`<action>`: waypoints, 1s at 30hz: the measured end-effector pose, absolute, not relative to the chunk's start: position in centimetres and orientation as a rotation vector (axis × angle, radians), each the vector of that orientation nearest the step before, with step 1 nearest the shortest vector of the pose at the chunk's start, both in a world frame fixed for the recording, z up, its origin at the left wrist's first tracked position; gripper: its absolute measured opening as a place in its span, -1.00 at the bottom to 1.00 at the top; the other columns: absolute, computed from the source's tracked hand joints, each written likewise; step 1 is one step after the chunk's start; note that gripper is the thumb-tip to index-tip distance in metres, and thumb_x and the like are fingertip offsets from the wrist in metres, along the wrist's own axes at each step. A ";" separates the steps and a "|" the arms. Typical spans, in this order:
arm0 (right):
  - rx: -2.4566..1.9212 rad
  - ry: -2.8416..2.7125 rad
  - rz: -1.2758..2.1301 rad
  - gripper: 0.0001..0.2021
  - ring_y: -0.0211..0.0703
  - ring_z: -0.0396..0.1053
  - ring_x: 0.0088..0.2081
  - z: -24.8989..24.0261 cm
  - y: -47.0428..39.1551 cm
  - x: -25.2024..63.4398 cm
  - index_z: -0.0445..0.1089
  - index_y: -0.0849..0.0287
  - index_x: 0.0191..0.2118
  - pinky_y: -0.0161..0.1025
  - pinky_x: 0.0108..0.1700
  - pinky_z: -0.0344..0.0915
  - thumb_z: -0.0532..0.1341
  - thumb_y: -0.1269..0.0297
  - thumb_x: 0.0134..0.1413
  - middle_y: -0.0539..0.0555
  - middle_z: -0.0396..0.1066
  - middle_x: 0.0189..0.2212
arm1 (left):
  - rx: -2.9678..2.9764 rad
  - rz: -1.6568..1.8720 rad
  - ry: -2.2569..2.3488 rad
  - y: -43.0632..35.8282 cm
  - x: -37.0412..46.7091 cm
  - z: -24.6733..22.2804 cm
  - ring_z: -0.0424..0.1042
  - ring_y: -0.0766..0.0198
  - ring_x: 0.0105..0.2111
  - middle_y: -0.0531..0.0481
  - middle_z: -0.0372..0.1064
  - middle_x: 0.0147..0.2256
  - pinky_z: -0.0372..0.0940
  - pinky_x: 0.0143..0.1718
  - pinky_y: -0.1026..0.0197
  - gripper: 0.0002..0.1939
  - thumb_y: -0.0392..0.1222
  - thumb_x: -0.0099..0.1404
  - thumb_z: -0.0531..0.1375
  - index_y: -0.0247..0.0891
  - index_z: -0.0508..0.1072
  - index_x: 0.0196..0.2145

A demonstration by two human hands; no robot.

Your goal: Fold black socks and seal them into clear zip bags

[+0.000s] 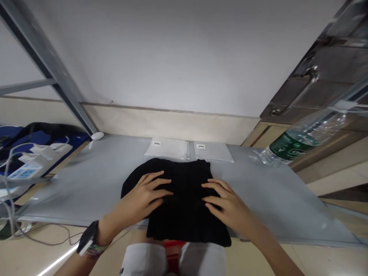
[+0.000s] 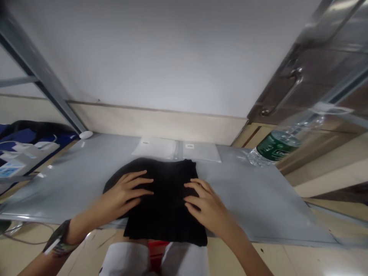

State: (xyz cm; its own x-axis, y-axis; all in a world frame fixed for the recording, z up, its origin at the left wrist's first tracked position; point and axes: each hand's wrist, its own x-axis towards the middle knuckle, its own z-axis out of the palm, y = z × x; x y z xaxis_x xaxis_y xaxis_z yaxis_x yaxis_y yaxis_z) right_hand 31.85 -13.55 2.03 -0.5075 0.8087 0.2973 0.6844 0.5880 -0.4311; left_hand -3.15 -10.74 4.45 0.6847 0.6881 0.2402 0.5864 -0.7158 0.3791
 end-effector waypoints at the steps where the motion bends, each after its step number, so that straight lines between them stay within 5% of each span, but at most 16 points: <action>1: -1.165 -2.303 0.379 -0.78 0.13 0.33 0.34 2.3 -13.3 31.9 0.62 -0.02 -0.12 0.13 0.30 0.41 0.21 0.37 0.40 0.11 0.53 0.16 | 2.552 0.590 1.053 -10.4 -3.1 4.8 0.26 -0.06 0.39 -0.03 0.49 0.24 0.22 0.37 -0.21 -0.63 -0.32 0.52 0.13 0.00 0.60 0.12; 4: -1.222 -2.079 0.481 -0.79 -0.01 0.53 0.01 3.8 -11.2 32.1 0.53 0.03 -0.14 -0.06 0.05 0.48 0.13 0.23 0.49 0.09 0.60 -0.07 | 2.265 0.755 1.248 -8.6 -2.5 6.2 0.56 0.07 -0.06 -0.07 0.62 -0.12 0.43 0.03 0.04 -0.65 -0.06 0.63 0.02 -0.18 0.57 -0.14; 7: -1.323 -1.902 0.546 -0.68 -0.15 0.39 -0.38 5.5 -6.8 31.8 0.41 0.07 -0.28 -0.21 -0.29 0.34 0.09 0.06 0.50 -0.02 0.44 -0.43 | 2.104 0.840 1.427 -5.2 -1.1 7.5 0.51 0.13 -0.29 -0.03 0.57 -0.31 0.39 -0.18 0.13 -0.56 0.07 0.63 -0.02 -0.19 0.44 -0.31; 10: -1.369 -1.956 0.684 -0.66 -0.13 0.39 -0.38 6.5 -1.4 31.1 0.39 0.08 -0.35 -0.21 -0.30 0.29 0.12 0.04 0.44 -0.02 0.43 -0.46 | 2.160 0.769 1.599 -1.7 0.4 8.0 0.55 0.05 -0.19 -0.14 0.59 -0.20 0.38 -0.08 0.06 -0.66 -0.06 0.63 -0.02 -0.23 0.48 -0.15; 15: -1.562 -1.866 0.533 -0.77 -0.02 0.55 -0.19 5.1 2.3 29.8 0.53 0.07 -0.11 -0.12 -0.09 0.41 0.19 0.09 0.37 0.14 0.62 -0.14 | 2.386 0.682 1.916 -2.4 2.9 7.3 0.49 -0.13 0.08 -0.40 0.48 0.12 0.36 0.11 -0.10 -0.60 -0.15 0.59 0.08 -0.37 0.39 0.26; 20: -1.562 -1.835 0.607 -0.58 -0.01 0.56 -0.23 2.2 1.0 29.8 0.54 0.09 0.07 -0.13 -0.15 0.45 0.36 -0.03 0.19 0.14 0.63 -0.17 | 2.596 0.414 1.668 -7.7 5.7 5.3 0.52 -0.21 0.01 -0.29 0.54 -0.02 0.38 0.11 -0.18 -0.49 0.17 0.41 0.32 -0.26 0.56 0.12; 25: -1.497 -1.925 0.566 -0.75 0.04 0.54 -0.25 1.3 1.8 29.6 0.54 0.10 -0.42 -0.11 -0.15 0.39 0.33 0.05 0.16 0.10 0.60 -0.38 | 2.477 0.332 1.606 -7.3 6.6 4.2 0.56 -0.15 -0.01 -0.28 0.59 -0.03 0.39 0.09 -0.14 -0.50 -0.25 0.38 0.24 -0.33 0.44 0.25; 30: -1.411 -1.667 0.791 -0.75 0.02 0.52 -0.21 2.4 2.0 29.5 0.51 0.14 -0.36 -0.08 -0.08 0.38 0.26 0.07 0.15 0.09 0.59 -0.33 | 2.012 0.820 1.467 -5.5 3.4 5.6 0.57 0.02 -0.12 -0.11 0.59 -0.12 0.41 -0.05 0.02 -0.63 -0.25 0.34 0.11 -0.19 0.48 0.07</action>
State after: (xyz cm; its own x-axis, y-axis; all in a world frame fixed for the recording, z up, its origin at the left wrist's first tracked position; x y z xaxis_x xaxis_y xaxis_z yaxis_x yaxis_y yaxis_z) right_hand 29.53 2.04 2.35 -0.0622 0.9824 0.1759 0.4855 0.1838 -0.8547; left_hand 3.41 -5.54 5.64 0.2325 0.9575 0.1707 0.6466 -0.2833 0.7083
